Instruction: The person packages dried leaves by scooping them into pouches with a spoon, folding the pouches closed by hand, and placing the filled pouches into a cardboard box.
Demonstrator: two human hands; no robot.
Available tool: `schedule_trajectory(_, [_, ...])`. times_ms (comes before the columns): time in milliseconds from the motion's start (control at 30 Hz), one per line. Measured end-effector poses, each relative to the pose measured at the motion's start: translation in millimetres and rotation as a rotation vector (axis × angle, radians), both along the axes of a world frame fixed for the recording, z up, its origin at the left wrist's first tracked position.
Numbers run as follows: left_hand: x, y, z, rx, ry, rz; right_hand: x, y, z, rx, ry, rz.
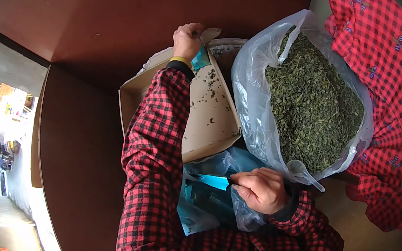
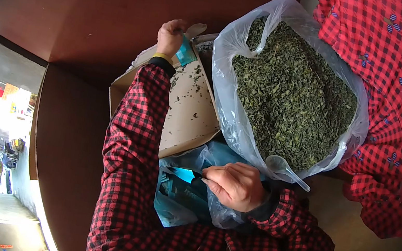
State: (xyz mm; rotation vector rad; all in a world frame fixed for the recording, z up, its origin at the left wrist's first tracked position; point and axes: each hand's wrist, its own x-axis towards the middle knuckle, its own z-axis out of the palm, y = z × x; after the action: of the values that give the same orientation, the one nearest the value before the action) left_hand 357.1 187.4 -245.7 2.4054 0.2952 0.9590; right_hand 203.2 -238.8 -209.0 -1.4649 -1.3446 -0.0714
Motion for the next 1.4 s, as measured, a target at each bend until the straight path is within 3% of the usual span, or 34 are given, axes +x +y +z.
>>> schedule_trajectory(200, [-23,-23,0,0.354,-0.258,0.135,0,1,1,-0.015,0.0,-0.002])
schedule_trajectory(367, [-69,-48,-8,0.342,-0.297,0.327,1,-1,-2,-0.005,0.008,-0.005])
schedule_trajectory(433, [-85,-59,-12,-0.275,0.125,0.413,0,0,-4,0.01,0.021,-0.004])
schedule_trajectory(467, [-87,-54,-22,-0.27,0.128,0.416,-1,0,-5,0.011,0.022,0.001])
schedule_trajectory(533, [-88,-40,-53,-0.659,0.373,0.322,0,1,-5,0.013,0.019,0.012])
schedule_trajectory(700, [-71,-30,-88,-0.407,0.253,0.27,0,-2,-4,-0.006,0.018,-0.011])
schedule_trajectory(800, [-60,-27,-75,-0.759,0.149,0.189,1,-2,-7,0.004,0.035,-0.013])
schedule_trajectory(967, [-52,-36,-66,-0.843,0.002,0.287,2,-1,-7,-0.016,0.049,0.001])
schedule_trajectory(1100, [-55,-39,-58,-0.601,0.237,0.362,3,0,-7,-0.002,0.054,0.003])
schedule_trajectory(1200, [-57,-42,-51,-0.068,0.423,0.51,3,0,-6,0.002,0.044,0.017])
schedule_trajectory(1400, [-64,-42,-33,0.0,0.563,0.553,1,0,-6,0.004,0.029,0.009])
